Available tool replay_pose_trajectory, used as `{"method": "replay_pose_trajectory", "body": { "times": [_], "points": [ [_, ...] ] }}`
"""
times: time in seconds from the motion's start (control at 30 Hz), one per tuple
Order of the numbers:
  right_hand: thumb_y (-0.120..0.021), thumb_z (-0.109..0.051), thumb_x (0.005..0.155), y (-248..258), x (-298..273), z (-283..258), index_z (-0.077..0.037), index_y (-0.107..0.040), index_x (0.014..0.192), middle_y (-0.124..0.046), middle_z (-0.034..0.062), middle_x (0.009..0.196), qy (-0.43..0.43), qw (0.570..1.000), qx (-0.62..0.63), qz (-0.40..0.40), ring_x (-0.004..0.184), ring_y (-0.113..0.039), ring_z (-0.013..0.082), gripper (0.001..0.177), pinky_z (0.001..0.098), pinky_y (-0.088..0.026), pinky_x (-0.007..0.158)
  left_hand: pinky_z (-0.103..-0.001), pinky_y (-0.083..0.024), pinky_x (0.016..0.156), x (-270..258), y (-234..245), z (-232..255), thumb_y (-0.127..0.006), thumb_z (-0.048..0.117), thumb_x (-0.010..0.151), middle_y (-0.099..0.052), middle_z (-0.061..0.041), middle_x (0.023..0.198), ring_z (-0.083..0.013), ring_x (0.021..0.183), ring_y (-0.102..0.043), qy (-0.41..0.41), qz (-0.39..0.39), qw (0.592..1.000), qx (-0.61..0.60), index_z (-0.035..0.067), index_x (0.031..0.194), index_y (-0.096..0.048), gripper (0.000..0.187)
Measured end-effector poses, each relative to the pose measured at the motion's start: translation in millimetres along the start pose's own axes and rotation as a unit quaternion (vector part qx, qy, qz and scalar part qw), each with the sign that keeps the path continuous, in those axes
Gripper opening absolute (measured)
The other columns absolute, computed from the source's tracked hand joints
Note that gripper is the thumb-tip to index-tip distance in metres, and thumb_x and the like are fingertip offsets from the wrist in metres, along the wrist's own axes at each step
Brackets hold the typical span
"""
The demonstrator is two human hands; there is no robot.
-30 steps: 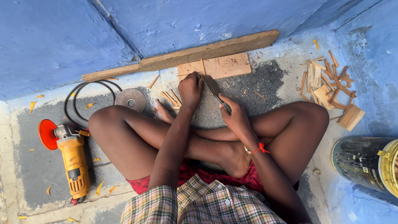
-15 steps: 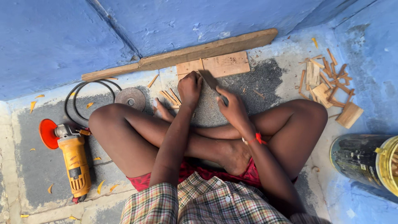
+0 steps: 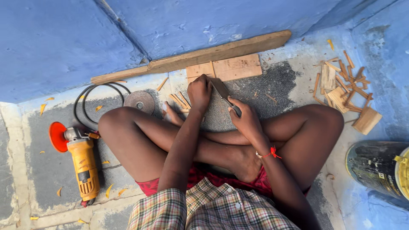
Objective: The person sits on the floor and uses a chisel and a wooden mallet to carve a small rectangular piece of wood. They repeatedly strike the chisel to shape the wood, occasionally adjusting its position. A power tool and a bucket of wood scraps are visible nearby.
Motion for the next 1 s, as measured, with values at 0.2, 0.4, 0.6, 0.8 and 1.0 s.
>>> {"method": "replay_pose_trajectory", "body": {
  "times": [0.2, 0.4, 0.6, 0.8, 1.0],
  "points": [
    [-0.066, -0.014, 0.094, -7, 28, 6, -0.004, -0.066, 0.132, -0.07, 0.0219, 0.125, -0.037, 0.999, -0.004, 0.005, 0.115, -0.068, 0.0363, 0.039, 0.0396, -0.054, 0.098, -0.049, -0.054, 0.072, -3, -5, -4, -0.073, 0.025, 0.092, -0.073, -0.014, 0.083, -0.038, 0.079, -0.069, 0.03, 0.001, 0.999, -0.036, 0.009, 0.088, -0.066, 0.017],
    [-0.067, -0.012, 0.094, -8, 8, 16, 0.0, -0.066, 0.131, -0.07, 0.0245, 0.122, 0.015, 1.0, 0.018, 0.005, 0.12, -0.067, 0.0352, 0.039, 0.0409, -0.05, 0.101, -0.051, -0.053, 0.069, 2, -6, -6, -0.074, 0.024, 0.089, -0.072, -0.017, 0.082, -0.0398, 0.076, -0.068, 0.004, 0.007, 1.0, 0.004, 0.006, 0.089, -0.066, 0.02],
    [-0.066, -0.014, 0.095, -22, 49, 17, -0.001, -0.065, 0.133, -0.07, 0.0229, 0.125, -0.003, 1.0, -0.004, 0.023, 0.118, -0.067, 0.0363, 0.039, 0.0386, -0.052, 0.1, -0.048, -0.054, 0.07, 0, -7, -8, -0.074, 0.025, 0.091, -0.072, -0.015, 0.081, -0.0378, 0.077, -0.07, 0.032, -0.014, 0.998, -0.043, 0.009, 0.086, -0.067, 0.019],
    [-0.068, -0.011, 0.091, -21, 24, 24, -0.002, -0.067, 0.13, -0.069, 0.023, 0.124, 0.034, 0.999, -0.016, 0.026, 0.12, -0.065, 0.0379, 0.039, 0.0413, -0.051, 0.102, -0.049, -0.053, 0.069, 2, -7, -6, -0.073, 0.023, 0.088, -0.072, -0.015, 0.082, -0.0384, 0.075, -0.069, 0.0, 0.011, 1.0, -0.016, 0.007, 0.089, -0.066, 0.017],
    [-0.069, -0.012, 0.091, -30, 59, 36, -0.004, -0.065, 0.132, -0.068, 0.0223, 0.129, 0.035, 0.998, -0.022, 0.041, 0.122, -0.064, 0.0388, 0.042, 0.0412, -0.051, 0.104, -0.048, -0.054, 0.071, 1, -5, -4, -0.075, 0.026, 0.092, -0.073, -0.015, 0.084, -0.0385, 0.078, -0.069, 0.029, -0.01, 0.999, -0.026, 0.008, 0.09, -0.064, 0.021]
  ]
}}
Point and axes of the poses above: each hand's wrist, its own x-axis towards the middle knuckle, its own y-axis out of the back of the hand, z = x × y, the point moved 5 cm from there along x, towards the middle knuckle
